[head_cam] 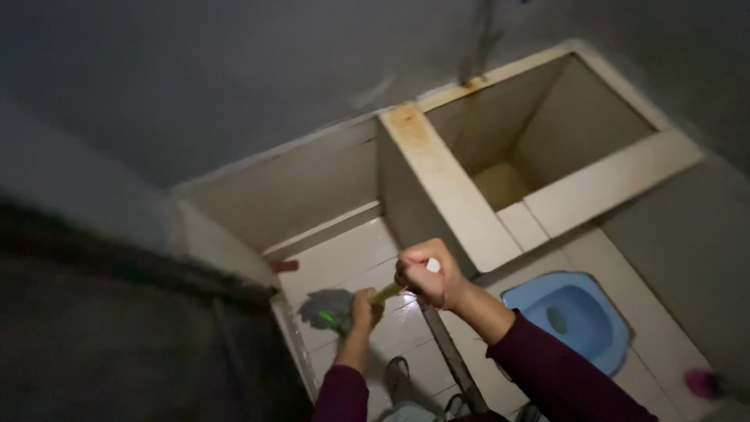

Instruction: The person uses a green mop to clean the tiled floor of a bathroom. They move the mop back and forth across the floor, focusing on the area near a squat toilet and a built-in sink.

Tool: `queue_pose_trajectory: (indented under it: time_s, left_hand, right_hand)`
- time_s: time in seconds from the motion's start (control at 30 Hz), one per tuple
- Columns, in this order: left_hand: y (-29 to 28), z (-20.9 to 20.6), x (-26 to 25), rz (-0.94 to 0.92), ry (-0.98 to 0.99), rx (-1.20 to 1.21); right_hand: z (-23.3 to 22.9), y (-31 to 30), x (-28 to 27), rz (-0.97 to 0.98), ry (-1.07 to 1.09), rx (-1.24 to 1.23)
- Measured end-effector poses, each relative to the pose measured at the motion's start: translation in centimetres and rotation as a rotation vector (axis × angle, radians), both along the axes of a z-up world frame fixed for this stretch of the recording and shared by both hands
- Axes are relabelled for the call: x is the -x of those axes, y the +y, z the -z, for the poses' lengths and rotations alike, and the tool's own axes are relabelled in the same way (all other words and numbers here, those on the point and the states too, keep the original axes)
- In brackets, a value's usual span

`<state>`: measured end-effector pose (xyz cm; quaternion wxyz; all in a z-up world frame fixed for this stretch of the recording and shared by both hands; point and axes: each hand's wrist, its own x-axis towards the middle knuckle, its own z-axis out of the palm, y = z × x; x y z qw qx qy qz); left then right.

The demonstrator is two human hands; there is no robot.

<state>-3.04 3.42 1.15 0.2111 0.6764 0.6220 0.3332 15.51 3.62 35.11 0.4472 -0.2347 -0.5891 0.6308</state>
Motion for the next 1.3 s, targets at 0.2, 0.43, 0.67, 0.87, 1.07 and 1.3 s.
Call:
queue_pose_trajectory:
  time_s: [0.2,0.43,0.67,0.87,1.07,1.3]
  left_hand:
    - [8.3,-1.2,-3.5,0.148,-0.124,-0.003]
    - [11.3,-1.6,-8.6,0.163,-1.300,0.710]
    - [6.2,-1.1,-7.2,0.188,-0.255,0.121]
    - [0.1,-0.4,-3.4,0.072,-0.183,0.277]
    - [-7.1,0.4,-0.4,-0.091,-0.362,0.406]
    - [-10.8,0.3,-0.9,-0.305,-0.253,0.286]
  right_hand:
    - [-2.5,0.9,-1.8,0.141,-0.267,-0.263]
    - [-3.5,1.9,-3.0,0.186,-0.301,-0.248]
    - [-1.7,2.1,-5.2,0.179,-0.187,-0.007]
    - [0.9,1.8,-3.7,0.067,-0.023,0.094]
    - [4.7,0.3,-2.0,-0.050,0.172,0.223]
    - [6.1,-2.1,-1.6,-0.087,0.138,0.219]
